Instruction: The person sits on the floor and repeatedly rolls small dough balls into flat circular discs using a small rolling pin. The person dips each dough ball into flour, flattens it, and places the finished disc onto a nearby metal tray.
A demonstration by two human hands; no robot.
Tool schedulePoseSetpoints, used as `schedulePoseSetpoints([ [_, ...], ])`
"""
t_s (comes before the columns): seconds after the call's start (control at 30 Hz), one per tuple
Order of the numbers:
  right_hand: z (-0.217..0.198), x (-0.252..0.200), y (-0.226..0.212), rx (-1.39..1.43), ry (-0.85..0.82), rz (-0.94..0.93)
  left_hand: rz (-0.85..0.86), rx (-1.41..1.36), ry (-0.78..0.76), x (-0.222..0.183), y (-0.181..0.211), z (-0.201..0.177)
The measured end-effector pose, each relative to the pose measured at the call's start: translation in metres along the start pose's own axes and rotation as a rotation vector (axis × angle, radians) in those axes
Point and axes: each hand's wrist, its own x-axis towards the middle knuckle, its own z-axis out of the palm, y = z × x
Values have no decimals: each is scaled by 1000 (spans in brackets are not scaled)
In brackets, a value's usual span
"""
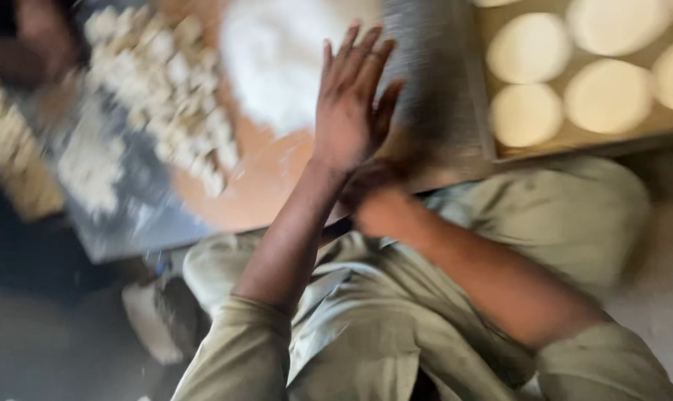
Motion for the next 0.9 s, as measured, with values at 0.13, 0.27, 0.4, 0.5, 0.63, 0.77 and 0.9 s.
schedulePoseSetpoints([
  [0.13, -26, 9, -16, -381, -3, -111, -466, 159, 344, -102, -104, -49],
  [0.27, -50, 12, -25, -522, -3, 124, -860, 198, 338, -191, -163, -58],
  [0.4, -61, 15, -23, -659, 259, 111, -599, 300, 7, -258, -133, -44],
  [0.5, -54, 20, -21, -724, 261, 192, -530, 230, 25, -261, -121, -49],
  [0.63, -36, 22, -28, -570, 63, 215, -570, 171, 209, -229, -145, -72],
  [0.77, -32, 17, -30, -512, -103, 23, -644, -225, 352, -179, -133, -64],
  [0.9, -31, 14, -29, -539, -180, -61, -549, -522, 188, -127, -74, -37],
])
